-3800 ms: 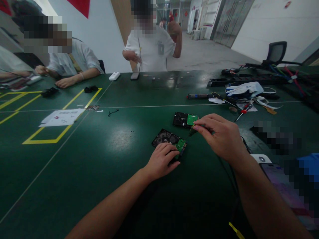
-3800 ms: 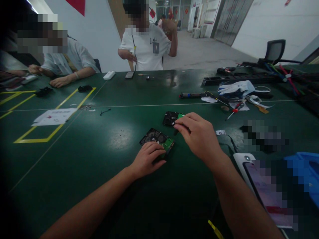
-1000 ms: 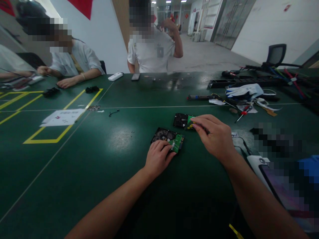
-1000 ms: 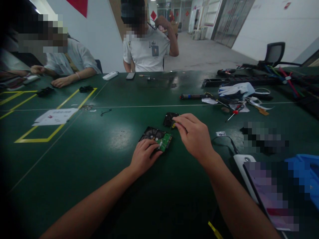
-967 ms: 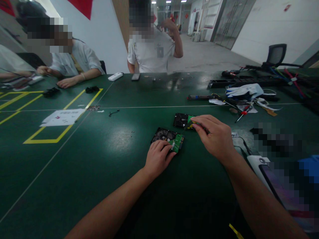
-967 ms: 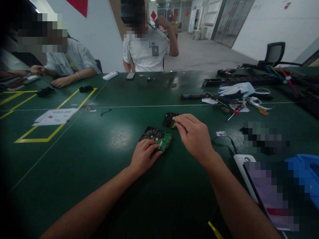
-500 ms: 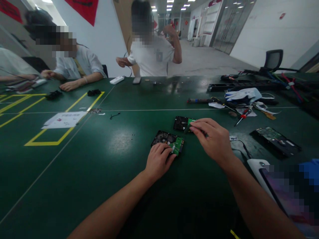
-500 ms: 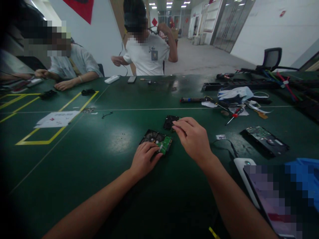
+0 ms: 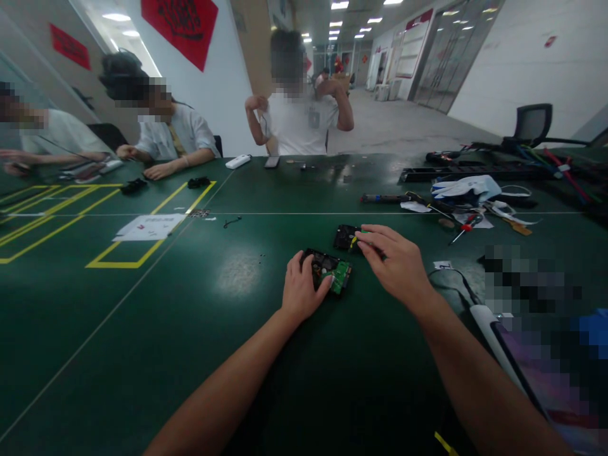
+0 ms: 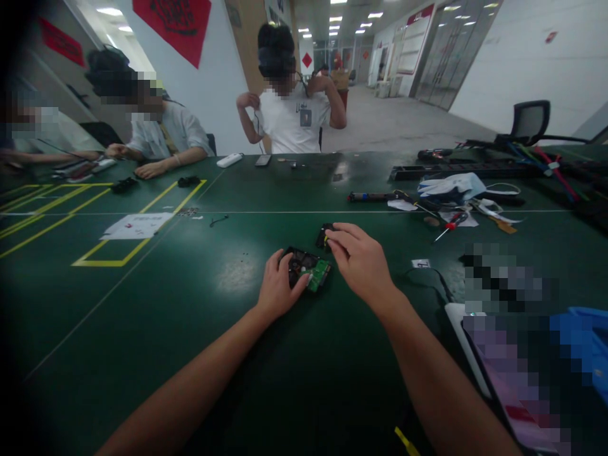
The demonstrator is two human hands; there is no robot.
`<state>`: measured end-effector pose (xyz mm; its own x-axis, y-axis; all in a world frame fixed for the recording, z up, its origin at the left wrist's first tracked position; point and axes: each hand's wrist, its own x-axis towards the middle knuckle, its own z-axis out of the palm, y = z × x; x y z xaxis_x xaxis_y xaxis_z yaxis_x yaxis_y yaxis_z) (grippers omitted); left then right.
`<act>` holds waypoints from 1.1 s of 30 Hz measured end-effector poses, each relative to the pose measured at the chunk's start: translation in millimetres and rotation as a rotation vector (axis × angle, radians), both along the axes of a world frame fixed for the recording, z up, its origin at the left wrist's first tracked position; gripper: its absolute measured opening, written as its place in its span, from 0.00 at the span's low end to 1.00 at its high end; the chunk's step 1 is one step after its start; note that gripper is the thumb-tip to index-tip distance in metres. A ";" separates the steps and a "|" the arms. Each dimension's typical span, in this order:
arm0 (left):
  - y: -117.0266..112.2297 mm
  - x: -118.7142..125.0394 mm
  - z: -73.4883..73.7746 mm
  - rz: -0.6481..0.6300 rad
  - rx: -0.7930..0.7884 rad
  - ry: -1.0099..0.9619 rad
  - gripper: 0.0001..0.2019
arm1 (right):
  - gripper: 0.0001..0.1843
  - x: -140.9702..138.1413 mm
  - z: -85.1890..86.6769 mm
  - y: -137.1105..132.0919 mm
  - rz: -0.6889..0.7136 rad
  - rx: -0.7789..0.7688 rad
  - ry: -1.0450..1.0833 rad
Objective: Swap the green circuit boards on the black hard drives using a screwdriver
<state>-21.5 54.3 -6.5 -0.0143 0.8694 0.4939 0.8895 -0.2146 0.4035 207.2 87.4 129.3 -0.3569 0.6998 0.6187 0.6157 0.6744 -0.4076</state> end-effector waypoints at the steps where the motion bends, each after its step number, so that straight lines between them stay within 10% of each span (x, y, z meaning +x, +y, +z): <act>1: -0.3 0.7 -1.6 0.015 -0.024 -0.004 0.34 | 0.12 -1.2 -0.8 -0.4 -0.013 0.007 0.011; 19: 0.1 29.7 5.5 0.215 -0.214 -0.039 0.41 | 0.17 -6.7 15.7 -5.4 -0.094 -0.183 -0.195; 33: -12.2 39.3 -0.5 0.236 -0.109 -0.026 0.36 | 0.11 -5.7 22.0 -12.7 -0.242 -0.010 -0.391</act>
<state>17.8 42.1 -7.0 -0.2347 0.8886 0.3941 0.8989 0.0442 0.4358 201.5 74.7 151.3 -0.3880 0.7970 0.4629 0.8638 0.4897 -0.1190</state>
